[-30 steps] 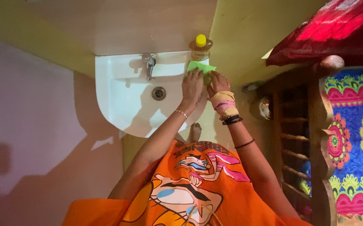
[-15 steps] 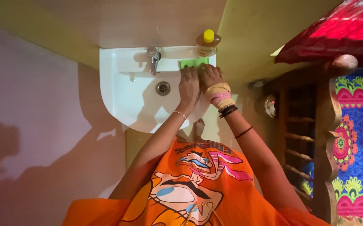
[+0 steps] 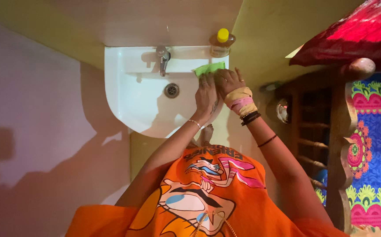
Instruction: The person scrubs a white bathroom sink with a green sponge, focusing on the basin, faucet, and drain area. They repeatedly wipe the surfaces and rinse the sponge under the running tap.
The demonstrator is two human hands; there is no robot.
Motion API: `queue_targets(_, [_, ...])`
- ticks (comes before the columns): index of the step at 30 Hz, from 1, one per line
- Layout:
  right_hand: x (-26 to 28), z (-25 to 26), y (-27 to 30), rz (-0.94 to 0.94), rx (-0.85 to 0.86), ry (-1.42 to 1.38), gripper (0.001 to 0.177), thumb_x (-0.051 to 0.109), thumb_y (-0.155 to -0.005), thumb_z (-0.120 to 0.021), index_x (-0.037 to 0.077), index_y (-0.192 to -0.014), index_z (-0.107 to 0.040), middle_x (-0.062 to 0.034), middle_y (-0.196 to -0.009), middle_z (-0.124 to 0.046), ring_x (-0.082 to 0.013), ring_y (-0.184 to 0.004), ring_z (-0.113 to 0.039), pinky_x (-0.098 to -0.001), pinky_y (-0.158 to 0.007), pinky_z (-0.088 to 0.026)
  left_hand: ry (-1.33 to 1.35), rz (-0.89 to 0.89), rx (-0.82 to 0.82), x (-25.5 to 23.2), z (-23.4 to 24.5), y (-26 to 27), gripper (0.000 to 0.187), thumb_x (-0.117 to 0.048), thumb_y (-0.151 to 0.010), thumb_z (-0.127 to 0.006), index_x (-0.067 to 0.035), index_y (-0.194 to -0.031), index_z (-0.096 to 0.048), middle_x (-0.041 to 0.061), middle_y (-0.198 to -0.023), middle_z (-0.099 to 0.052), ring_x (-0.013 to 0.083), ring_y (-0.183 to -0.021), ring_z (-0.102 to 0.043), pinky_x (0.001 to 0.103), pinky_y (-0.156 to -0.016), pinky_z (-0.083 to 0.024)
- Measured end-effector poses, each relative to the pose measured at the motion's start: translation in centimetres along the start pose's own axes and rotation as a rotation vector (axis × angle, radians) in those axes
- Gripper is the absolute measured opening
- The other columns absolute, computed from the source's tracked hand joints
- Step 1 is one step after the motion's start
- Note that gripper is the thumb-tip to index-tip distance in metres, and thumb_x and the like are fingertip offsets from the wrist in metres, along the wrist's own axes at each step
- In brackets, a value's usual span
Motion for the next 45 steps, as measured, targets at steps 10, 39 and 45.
queue_targets(10, [-1.6,-1.9,-1.7,-0.039,-0.078,0.037,0.042,0.026,-0.097,-0.063,0.006,-0.133,-0.059,-0.0165,-0.147,-0.053,-0.0342,-0.136,-0.049,-0.0564,-0.118,-0.033,-0.145,-0.203,-0.104,1.8,-0.7,-2.8,0.043,-0.012,-0.093,-0.059,0.003,-0.133,-0.056,0.030,-0.151,-0.046,0.0474,-0.147,-0.035,0.051,-0.126,-0.028])
queue_targets(39, [1.0,-1.6,4.8,-0.115,-0.059,-0.058,0.058,0.021,-0.089,-0.070,0.005,-0.142,-0.054,-0.0186,-0.145,-0.050,-0.0425,-0.131,-0.049,-0.0563,-0.118,-0.033,0.203,-0.163,-0.025,0.3,2.2,2.5,0.048,-0.010,-0.094,-0.061,-0.011,-0.142,-0.054,0.015,-0.151,-0.049,0.0354,-0.134,-0.056,0.042,-0.104,-0.054])
queue_targets(45, [2.1,-2.6,6.5,-0.166,-0.063,-0.118,0.056,0.020,-0.091,-0.070,0.006,-0.143,-0.054,-0.0182,-0.147,-0.049,-0.0438,-0.134,-0.048,-0.0572,-0.120,-0.032,0.270,-0.134,0.058,0.4,3.4,3.5,0.048,-0.007,-0.090,-0.062,-0.008,-0.138,-0.056,0.015,-0.149,-0.050,0.0371,-0.126,-0.059,0.045,-0.100,-0.055])
Point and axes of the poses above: each hand's wrist, its own y-axis away from the middle knuckle, its own z-axis out of the back of the hand, x = y × z, the point moved 2 cm from there along -y, towards the middle knuckle
